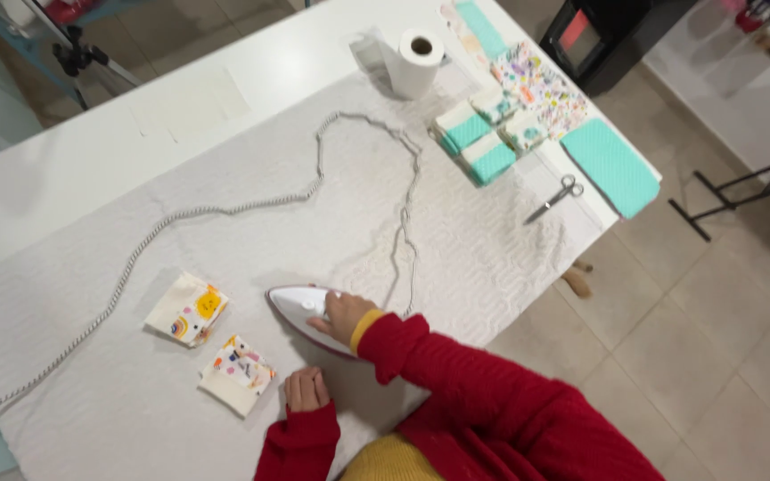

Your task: The person irons several small, patterned pieces of fabric on a white cloth-covered table. They use a white and pink iron to press each piece, frequently adjusting the fabric's position and flipping it over to iron both sides. The person handles the items one at a time, moving them around the workspace as they work.

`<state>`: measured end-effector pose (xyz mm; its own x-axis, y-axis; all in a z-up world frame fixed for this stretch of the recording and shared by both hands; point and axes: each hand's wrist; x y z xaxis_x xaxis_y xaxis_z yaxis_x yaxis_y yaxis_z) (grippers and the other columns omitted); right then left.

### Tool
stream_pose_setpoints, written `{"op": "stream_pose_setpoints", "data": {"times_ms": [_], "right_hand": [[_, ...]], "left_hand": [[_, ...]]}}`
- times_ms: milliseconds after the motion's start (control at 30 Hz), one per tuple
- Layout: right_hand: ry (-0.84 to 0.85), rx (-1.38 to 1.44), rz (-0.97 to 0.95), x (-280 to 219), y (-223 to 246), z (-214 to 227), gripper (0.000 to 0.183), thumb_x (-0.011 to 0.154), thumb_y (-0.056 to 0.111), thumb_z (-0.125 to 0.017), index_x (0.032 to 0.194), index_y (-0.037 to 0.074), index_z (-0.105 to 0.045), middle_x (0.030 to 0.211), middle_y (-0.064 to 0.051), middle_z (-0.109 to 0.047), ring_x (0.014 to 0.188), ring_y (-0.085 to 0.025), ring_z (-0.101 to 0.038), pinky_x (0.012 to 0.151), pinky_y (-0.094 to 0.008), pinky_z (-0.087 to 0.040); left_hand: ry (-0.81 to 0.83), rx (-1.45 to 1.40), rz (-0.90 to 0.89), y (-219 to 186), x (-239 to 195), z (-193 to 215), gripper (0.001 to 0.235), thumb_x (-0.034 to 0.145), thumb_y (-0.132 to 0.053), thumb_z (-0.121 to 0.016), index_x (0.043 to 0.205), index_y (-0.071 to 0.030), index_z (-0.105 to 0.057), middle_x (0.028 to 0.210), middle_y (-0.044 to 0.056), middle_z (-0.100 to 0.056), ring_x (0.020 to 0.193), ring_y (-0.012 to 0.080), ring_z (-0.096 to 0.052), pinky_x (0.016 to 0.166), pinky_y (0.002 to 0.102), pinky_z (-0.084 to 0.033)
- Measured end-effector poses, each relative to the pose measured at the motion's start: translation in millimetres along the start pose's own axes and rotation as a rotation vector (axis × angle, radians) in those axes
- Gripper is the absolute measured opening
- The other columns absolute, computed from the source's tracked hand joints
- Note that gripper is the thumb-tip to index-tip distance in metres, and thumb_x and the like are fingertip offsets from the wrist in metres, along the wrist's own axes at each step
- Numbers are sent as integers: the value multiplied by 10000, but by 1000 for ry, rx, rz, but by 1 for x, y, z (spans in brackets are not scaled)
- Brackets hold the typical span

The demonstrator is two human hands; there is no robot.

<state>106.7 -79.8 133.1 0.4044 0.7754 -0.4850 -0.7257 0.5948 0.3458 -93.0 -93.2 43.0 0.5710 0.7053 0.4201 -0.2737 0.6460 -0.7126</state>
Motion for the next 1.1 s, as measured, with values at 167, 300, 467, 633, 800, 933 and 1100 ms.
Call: {"op": "stream_pose_setpoints", "data": {"times_ms": [167,300,467,633,800,933,1100], "right_hand": [[-47,21,7,3,9,2,702,980,605,-504,1216,-50,-588,1009,-233,-722,862,-344,-738,709,-437,-623],[31,38,-15,-2,16,8,704,996,609,-483,1217,-51,-589,1031,-236,-715,882,-330,-739,722,-433,-630],[26,60,-11,2,24,17,699,995,592,-498,1219,-64,-587,1037,-245,-715,882,-342,-738,728,-437,-633],[-1,64,17,1,15,4,681,982,583,-526,1175,-65,-604,1032,-254,-719,890,-358,-735,736,-440,-621],[14,68,-10,-3,28,19,663,985,578,-522,1177,-50,-616,1018,-242,-731,889,-347,-744,730,-430,-623],[6,62,-24,-2,22,10,667,977,582,-528,1195,-43,-608,1049,-233,-710,901,-339,-734,735,-434,-616],[20,56,-28,-5,28,16,666,998,586,-505,1192,-39,-625,1049,-226,-721,923,-331,-733,756,-426,-622]], "left_hand": [[153,-47,67,-2,-1,4,104,907,61,-598,820,17,-564,793,194,-554,761,379,-569,689,443,-479],[149,-46,130,-4,1,10,146,904,32,-618,775,9,-554,713,182,-530,631,378,-568,551,432,-471],[97,-96,55,5,-4,0,82,879,17,-630,807,-5,-596,747,176,-576,653,368,-601,566,401,-504],[103,-61,120,9,-12,3,119,906,-34,-677,795,-48,-636,753,138,-629,659,330,-632,595,394,-517],[122,-165,91,-15,5,24,32,897,-21,-643,881,-39,-664,808,132,-658,690,329,-646,596,377,-527],[123,-175,110,-6,0,18,22,872,-45,-675,863,-46,-695,773,125,-675,641,305,-661,575,366,-531],[126,-224,-12,-24,12,34,78,873,-11,-645,932,-21,-696,816,139,-671,694,305,-666,606,348,-543]]}}
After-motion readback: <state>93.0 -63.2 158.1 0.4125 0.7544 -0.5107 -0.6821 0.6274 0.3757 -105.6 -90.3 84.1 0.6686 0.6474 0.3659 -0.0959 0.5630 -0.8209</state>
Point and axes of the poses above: each hand's wrist, its own x-axis towards the middle knuckle, its own z-axis out of the back of the hand, y = z × x
